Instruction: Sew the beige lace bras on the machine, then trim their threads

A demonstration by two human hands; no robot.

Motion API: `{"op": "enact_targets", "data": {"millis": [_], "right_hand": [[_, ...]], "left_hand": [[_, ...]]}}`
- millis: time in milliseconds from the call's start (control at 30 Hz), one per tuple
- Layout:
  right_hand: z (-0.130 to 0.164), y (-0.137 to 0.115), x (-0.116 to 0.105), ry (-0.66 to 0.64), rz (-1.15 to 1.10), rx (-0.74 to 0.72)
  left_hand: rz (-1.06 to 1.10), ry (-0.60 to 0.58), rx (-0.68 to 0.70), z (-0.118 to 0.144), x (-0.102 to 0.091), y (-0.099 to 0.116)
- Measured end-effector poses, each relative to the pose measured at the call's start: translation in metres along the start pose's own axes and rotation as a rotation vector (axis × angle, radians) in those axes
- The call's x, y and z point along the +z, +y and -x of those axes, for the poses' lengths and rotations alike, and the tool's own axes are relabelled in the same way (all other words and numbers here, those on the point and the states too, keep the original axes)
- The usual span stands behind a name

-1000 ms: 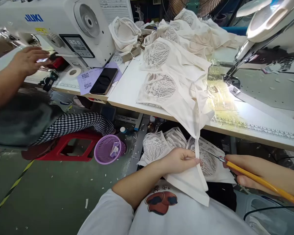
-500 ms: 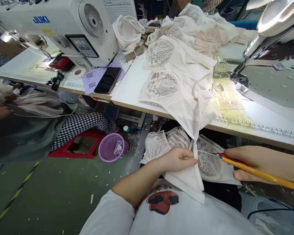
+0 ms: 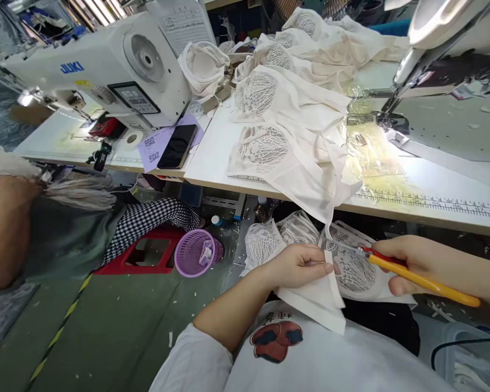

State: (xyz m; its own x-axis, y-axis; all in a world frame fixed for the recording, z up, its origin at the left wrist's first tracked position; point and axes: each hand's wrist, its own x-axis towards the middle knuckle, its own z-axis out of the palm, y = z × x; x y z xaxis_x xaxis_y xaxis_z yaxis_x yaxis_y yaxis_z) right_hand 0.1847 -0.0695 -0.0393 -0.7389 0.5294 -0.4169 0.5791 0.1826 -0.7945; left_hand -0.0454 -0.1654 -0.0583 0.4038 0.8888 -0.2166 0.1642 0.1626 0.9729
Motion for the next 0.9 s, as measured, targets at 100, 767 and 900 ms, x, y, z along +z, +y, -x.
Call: {"op": "enact_targets", "data": {"millis": [100, 767, 900], "right_hand": [[0.003, 0.004, 0.017, 0.048, -0.252, -0.086], [0.045, 0.021, 0.049, 0.371, -0.032, -0.19], [0.042, 0.02, 0.046, 0.372, 0.025, -0.245]], "left_hand": [[-0.096, 0.022, 0.237, -0.007, 0.003, 0.012], [-0.306, -0.39, 0.097, -0.051, 0.002, 0.028], [-0.35, -0.463, 0.183, -0.057, -0.006, 0.039]]}}
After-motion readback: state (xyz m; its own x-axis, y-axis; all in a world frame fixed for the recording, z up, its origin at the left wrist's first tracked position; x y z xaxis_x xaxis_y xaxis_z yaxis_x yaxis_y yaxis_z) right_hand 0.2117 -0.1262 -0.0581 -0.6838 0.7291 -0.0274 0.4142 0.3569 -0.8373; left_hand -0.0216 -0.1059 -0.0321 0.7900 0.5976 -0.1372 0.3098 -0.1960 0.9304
